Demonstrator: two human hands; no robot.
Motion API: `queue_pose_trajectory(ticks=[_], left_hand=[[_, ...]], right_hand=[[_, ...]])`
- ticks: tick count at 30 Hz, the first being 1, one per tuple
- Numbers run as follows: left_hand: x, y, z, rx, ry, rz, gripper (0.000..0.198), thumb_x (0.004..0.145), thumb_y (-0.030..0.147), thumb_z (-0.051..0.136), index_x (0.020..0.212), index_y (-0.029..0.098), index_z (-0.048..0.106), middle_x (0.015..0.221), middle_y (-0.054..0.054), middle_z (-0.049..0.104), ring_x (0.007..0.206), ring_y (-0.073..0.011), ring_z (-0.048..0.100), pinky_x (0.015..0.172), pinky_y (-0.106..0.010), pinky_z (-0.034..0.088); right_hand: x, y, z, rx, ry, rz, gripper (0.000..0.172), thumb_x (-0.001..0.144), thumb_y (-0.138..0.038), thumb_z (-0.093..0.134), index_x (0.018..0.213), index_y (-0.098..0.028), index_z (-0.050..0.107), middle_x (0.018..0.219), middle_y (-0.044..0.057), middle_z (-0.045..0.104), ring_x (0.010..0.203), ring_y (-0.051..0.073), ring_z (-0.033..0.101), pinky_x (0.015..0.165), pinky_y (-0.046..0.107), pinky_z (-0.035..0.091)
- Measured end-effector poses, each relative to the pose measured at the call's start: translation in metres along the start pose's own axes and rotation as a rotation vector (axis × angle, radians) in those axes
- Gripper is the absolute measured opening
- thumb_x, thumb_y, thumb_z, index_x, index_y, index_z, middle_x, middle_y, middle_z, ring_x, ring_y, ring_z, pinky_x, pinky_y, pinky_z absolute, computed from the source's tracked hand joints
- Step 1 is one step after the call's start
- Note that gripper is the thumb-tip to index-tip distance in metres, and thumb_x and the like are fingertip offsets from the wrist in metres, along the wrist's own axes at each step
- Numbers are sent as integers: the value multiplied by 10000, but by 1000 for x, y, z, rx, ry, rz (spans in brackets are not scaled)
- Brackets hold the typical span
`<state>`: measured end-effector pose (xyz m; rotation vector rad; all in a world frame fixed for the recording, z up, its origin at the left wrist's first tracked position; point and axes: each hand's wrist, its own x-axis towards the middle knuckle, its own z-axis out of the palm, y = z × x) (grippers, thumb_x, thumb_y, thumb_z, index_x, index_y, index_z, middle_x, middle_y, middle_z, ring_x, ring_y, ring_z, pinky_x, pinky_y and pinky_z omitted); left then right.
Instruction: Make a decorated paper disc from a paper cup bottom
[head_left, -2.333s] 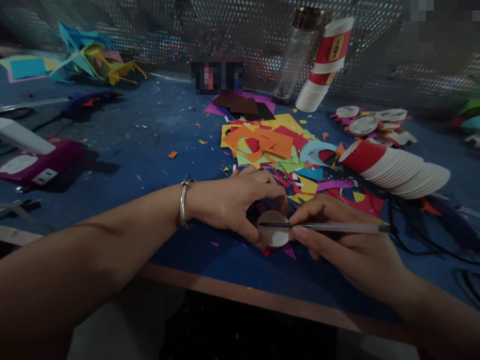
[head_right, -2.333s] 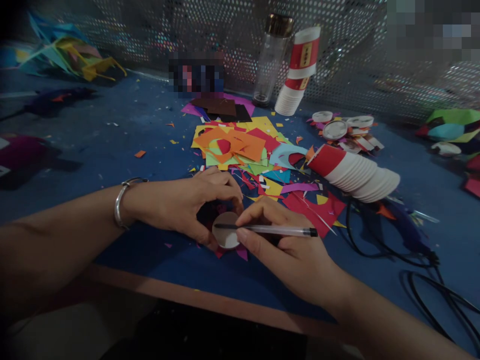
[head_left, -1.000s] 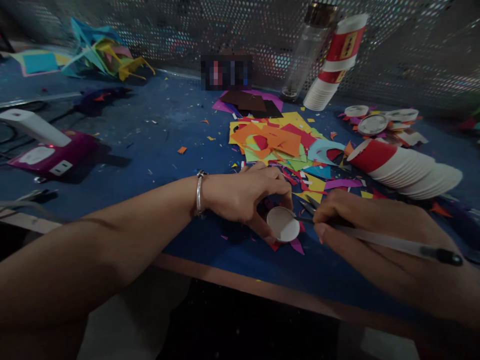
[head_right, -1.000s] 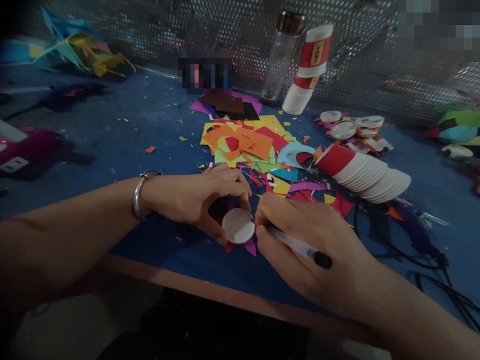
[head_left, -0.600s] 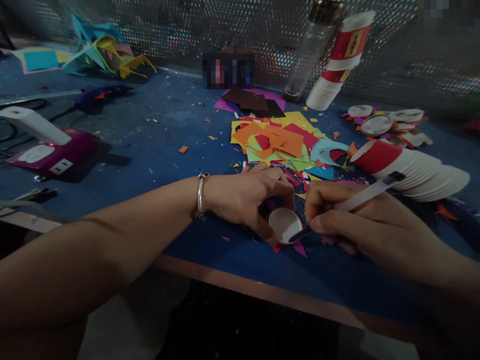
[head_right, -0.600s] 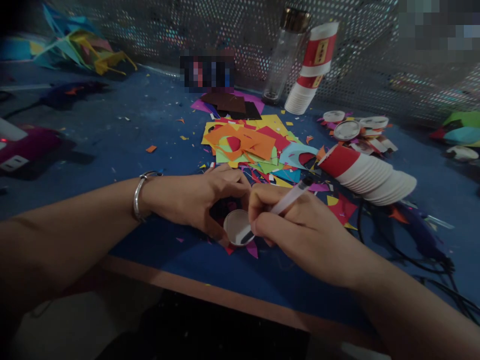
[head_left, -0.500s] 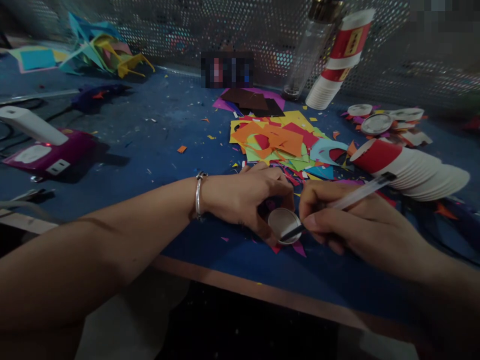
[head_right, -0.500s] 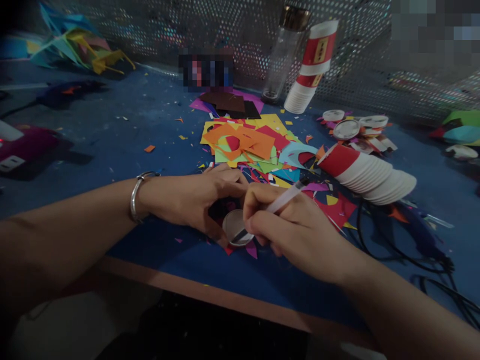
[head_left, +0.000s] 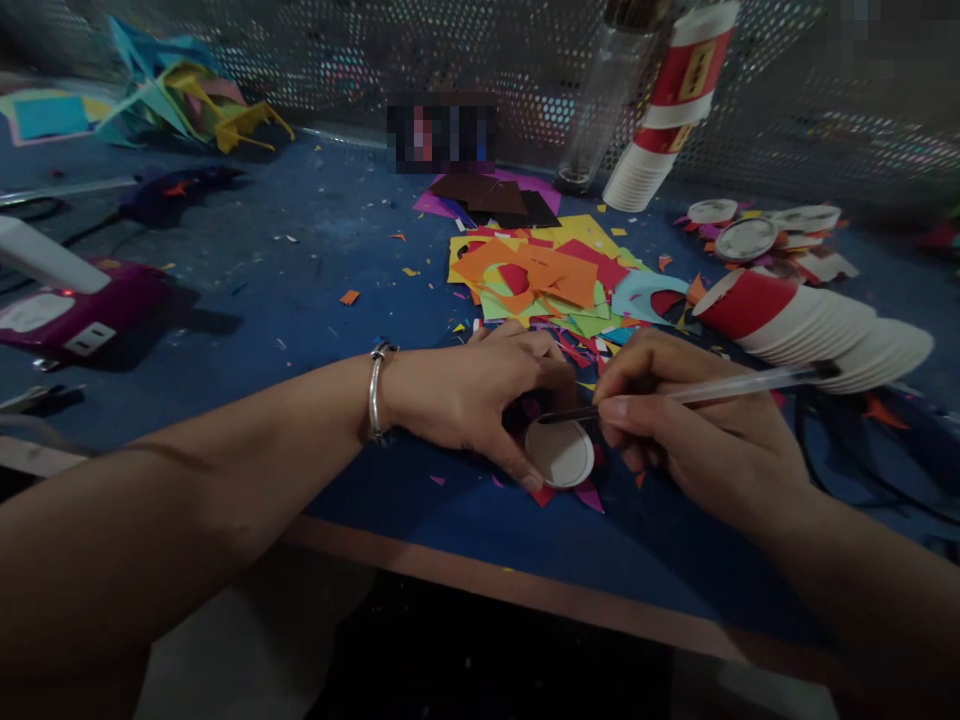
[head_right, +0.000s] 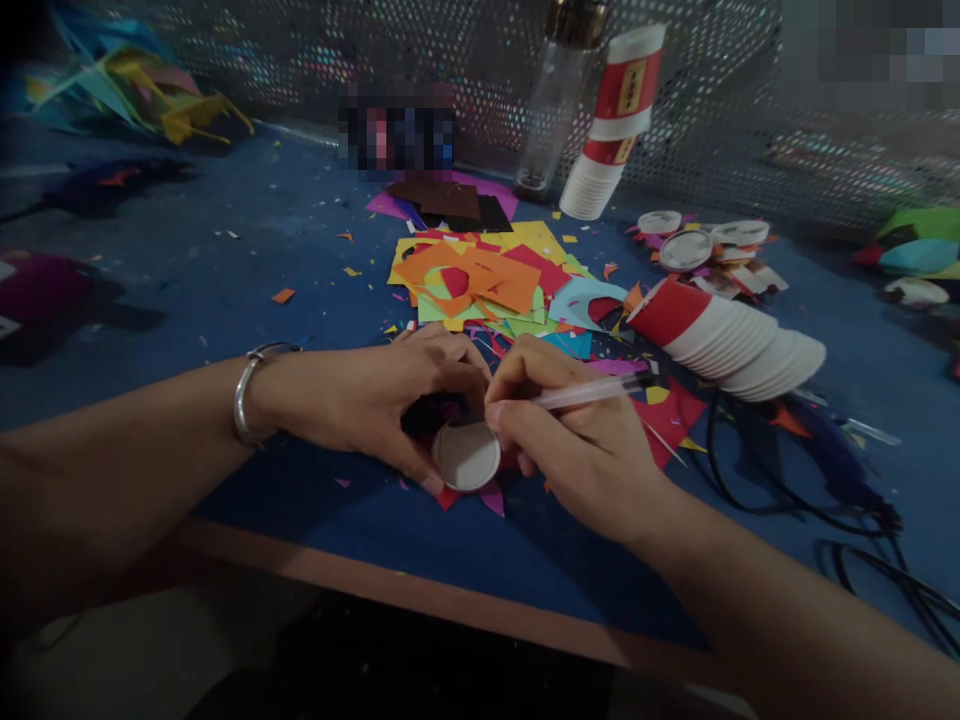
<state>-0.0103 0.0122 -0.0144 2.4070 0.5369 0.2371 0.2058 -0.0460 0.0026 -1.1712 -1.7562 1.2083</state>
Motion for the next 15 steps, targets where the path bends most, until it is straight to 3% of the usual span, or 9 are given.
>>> queue_pose_trajectory(ticks=[6, 15], left_hand=[[-1, 4, -2, -10, -12, -56, 585, 724, 518, 906, 1172, 198, 708, 1206, -76, 611, 1161, -280, 525, 1018, -371, 362], [-1, 6, -2, -5, -16, -76, 574, 727, 497, 906, 1183, 218, 696, 1218, -74, 598, 1174, -286, 508, 1020, -371, 360]], right_hand=[[-11, 0, -9, -93, 60, -122, 219, 866, -77, 604, 722, -236, 646, 643, -43, 582, 436, 80, 506, 364, 226, 365], [-10, 3, -10, -253, 12, -232, 221, 894, -80, 601, 744, -240, 629, 696, -40, 579, 510, 92, 505, 544, 296, 452]])
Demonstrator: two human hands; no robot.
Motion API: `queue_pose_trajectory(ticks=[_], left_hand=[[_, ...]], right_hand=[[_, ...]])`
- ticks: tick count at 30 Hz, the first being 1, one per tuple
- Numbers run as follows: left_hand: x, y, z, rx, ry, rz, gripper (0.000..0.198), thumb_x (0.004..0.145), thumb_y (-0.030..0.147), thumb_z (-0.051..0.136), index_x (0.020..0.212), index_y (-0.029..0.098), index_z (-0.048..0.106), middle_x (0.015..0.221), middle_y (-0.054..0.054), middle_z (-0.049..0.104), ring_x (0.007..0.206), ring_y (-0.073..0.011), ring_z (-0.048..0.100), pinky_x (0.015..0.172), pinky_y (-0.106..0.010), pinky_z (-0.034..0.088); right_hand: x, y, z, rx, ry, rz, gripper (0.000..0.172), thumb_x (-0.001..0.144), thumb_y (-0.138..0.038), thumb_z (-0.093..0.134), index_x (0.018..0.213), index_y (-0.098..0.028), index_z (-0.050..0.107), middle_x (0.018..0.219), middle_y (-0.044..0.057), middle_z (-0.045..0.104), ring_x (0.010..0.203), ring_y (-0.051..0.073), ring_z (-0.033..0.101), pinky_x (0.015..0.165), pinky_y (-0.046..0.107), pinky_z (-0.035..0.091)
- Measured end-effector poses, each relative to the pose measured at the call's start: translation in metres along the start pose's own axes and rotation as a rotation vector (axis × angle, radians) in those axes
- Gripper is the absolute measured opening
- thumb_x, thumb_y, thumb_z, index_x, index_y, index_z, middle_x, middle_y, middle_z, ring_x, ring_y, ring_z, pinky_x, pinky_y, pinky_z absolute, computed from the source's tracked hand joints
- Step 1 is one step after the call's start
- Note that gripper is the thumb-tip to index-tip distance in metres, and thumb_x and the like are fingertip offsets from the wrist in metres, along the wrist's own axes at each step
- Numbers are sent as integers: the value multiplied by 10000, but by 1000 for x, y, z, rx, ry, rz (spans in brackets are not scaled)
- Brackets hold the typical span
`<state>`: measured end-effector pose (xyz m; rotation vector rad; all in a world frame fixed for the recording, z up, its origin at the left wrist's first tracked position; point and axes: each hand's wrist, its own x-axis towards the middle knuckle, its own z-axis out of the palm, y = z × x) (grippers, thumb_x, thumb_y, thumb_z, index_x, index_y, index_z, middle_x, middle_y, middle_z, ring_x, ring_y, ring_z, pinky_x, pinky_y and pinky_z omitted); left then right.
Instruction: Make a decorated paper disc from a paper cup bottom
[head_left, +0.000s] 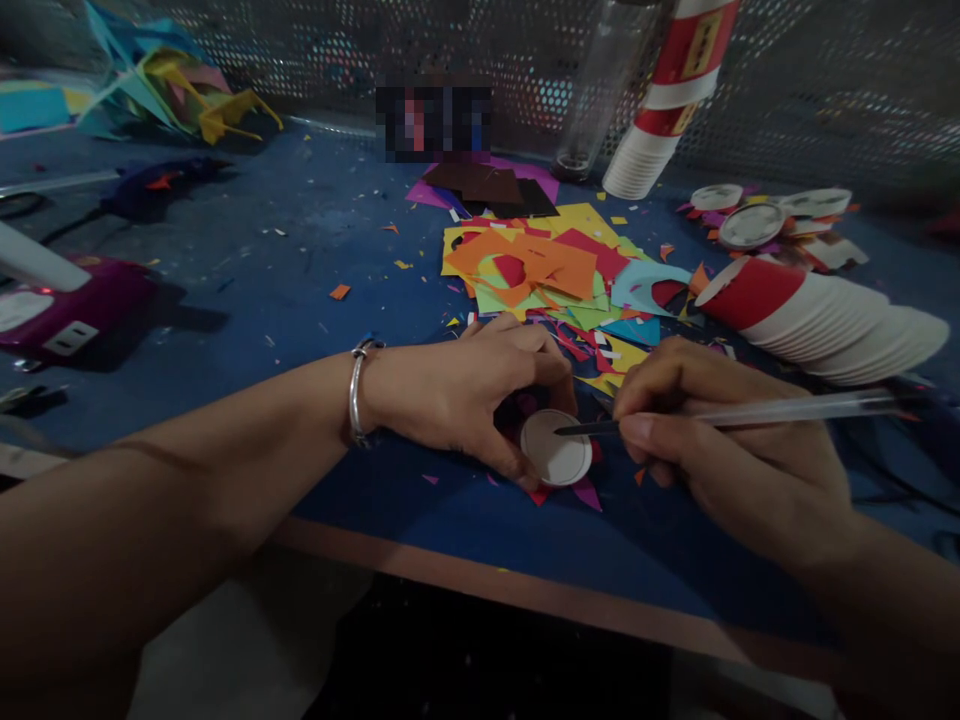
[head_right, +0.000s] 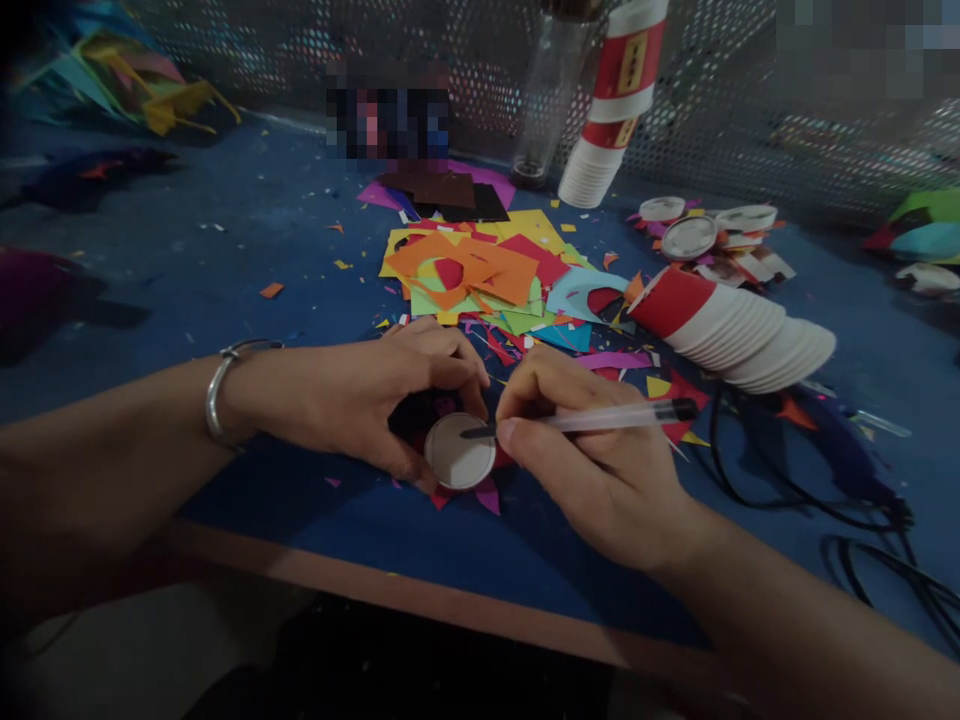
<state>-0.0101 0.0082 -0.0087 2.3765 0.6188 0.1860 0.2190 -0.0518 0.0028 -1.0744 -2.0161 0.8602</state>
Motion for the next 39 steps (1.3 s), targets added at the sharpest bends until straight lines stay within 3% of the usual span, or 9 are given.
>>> queue_pose_trajectory(ticks=[20, 30, 39], left_hand=[[0, -1, 1, 9, 8, 12, 574, 723, 518, 889, 1174, 216, 704, 1231, -97, 595, 1176, -309, 516, 998, -400, 396], [0, -2, 0, 12, 18, 35, 576, 724, 505, 896, 1180, 211, 702, 1246, -100, 603, 1173, -304, 525, 1007, -404, 389], [-1, -1, 1, -5, 6, 8, 571, 734, 545, 880, 1179, 232, 706, 1232, -93, 609, 1167, -302, 514, 992, -400, 390]], right_hand=[[1, -4, 6, 26, -73, 47, 195, 880, -107, 582, 731, -232, 602, 666, -48, 588, 499, 99, 502, 585, 317, 465], [-1, -4, 1, 82, -112, 124, 184, 851, -103, 590, 731, -240, 617, 641, -28, 584, 460, 115, 470, 450, 308, 371], [2, -7, -2, 61, -93, 158, 191, 787, -91, 582, 663, -236, 600, 601, -21, 568, 474, 123, 469, 443, 304, 366]])
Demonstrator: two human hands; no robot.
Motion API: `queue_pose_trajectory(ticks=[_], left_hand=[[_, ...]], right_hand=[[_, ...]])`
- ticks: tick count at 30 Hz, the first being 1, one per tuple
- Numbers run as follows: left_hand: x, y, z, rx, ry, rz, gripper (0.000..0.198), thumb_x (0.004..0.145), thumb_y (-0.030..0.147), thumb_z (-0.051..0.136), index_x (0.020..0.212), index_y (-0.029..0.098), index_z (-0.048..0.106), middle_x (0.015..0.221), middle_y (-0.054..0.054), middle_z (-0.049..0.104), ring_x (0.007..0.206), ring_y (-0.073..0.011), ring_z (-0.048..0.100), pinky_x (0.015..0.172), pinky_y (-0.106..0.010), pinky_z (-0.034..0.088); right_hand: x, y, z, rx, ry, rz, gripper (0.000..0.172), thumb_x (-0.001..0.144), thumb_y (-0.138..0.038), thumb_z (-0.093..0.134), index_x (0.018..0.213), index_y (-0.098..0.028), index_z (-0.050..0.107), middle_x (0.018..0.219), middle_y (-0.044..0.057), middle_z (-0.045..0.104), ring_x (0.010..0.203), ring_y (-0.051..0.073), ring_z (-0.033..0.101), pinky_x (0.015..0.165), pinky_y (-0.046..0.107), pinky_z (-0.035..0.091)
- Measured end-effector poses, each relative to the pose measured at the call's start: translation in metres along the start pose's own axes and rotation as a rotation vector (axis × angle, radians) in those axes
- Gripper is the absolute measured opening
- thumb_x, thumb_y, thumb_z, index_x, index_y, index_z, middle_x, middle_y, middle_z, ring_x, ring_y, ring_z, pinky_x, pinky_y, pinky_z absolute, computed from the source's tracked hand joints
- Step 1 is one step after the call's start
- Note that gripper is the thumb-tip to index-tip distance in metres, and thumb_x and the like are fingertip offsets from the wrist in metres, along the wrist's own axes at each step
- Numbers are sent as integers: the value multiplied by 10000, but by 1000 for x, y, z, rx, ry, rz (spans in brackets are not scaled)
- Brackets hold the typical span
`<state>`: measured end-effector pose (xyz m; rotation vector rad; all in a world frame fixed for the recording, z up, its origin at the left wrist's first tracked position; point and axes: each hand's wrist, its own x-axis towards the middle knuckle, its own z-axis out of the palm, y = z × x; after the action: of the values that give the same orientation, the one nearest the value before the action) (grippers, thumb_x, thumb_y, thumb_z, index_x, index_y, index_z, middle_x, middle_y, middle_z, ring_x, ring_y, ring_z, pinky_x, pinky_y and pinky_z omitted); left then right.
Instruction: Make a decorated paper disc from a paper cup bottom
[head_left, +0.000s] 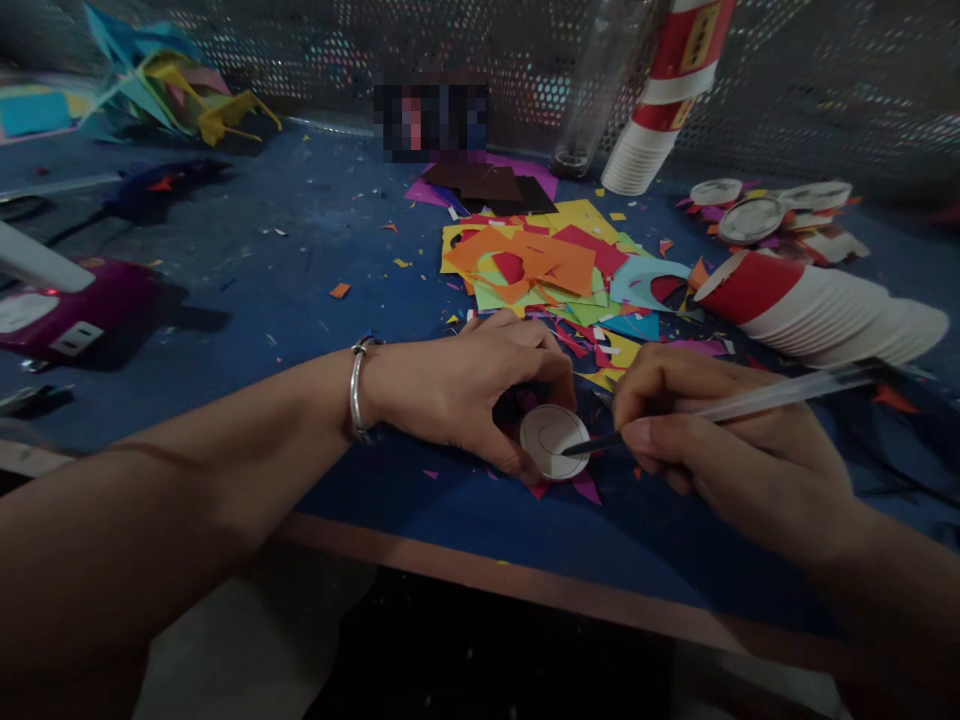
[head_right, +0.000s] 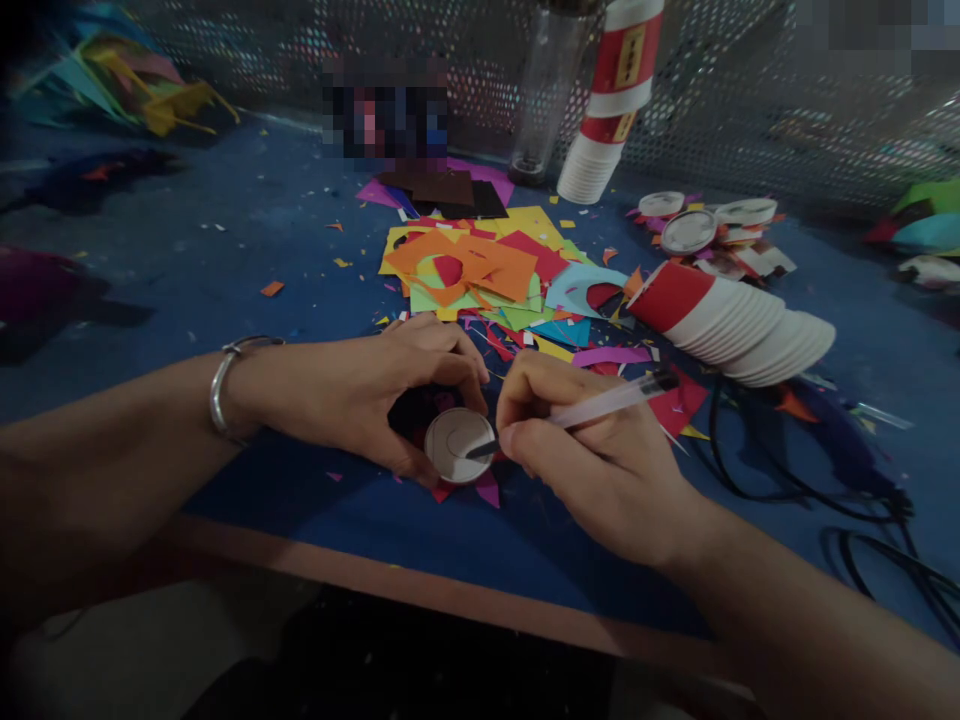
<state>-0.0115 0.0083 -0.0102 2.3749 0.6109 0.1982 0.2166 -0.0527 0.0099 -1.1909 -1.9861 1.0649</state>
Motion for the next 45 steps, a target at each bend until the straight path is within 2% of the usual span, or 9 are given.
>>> queue_pose_trajectory(ticks=[11, 18, 30, 37, 45], left_hand=[[-2, -3, 1, 0, 6, 55, 584, 751, 558, 871, 1187, 211, 697, 1236, -105, 623, 1177, -303, 523, 1037, -416, 383], [-2, -2, 1, -7, 10, 53, 576, 741, 543, 886, 1171, 207, 700, 1251, -91, 614, 1198, -287, 521, 1054, -372, 360], [-2, 0, -1, 13, 6, 42, 593, 732, 548, 881, 1186, 217, 693, 1230, -92, 615, 1180, -299, 519, 1026, -387, 357], [-1, 1, -1, 32, 9, 36, 575, 732, 531, 880, 1174, 214, 694, 1212, -91, 617, 1157, -300, 529, 995, -383, 372], [-1, 3, -4, 13, -6, 0, 573, 719, 516, 888, 1170, 218, 700, 1226, -85, 602, 1172, -294, 510, 1006, -380, 374]], right_hand=[[2, 0, 1, 23, 78, 7, 226, 758, -66, 582, 615, -239, 561, 578, -25, 539, 454, 124, 462, 426, 298, 379], [2, 4, 3, -3, 140, -17, 231, 773, -63, 580, 633, -246, 573, 583, -31, 540, 460, 125, 464, 453, 309, 387], [3, 1, 9, -24, 129, -53, 226, 826, -89, 578, 666, -247, 571, 622, -20, 552, 507, 142, 505, 483, 323, 384], [6, -2, 11, -12, 118, -38, 219, 809, -91, 573, 658, -249, 556, 628, -18, 558, 541, 153, 536, 501, 325, 407], [3, -3, 9, -37, 129, -96, 238, 833, -69, 575, 675, -247, 573, 653, -19, 556, 555, 145, 528, 519, 321, 417]])
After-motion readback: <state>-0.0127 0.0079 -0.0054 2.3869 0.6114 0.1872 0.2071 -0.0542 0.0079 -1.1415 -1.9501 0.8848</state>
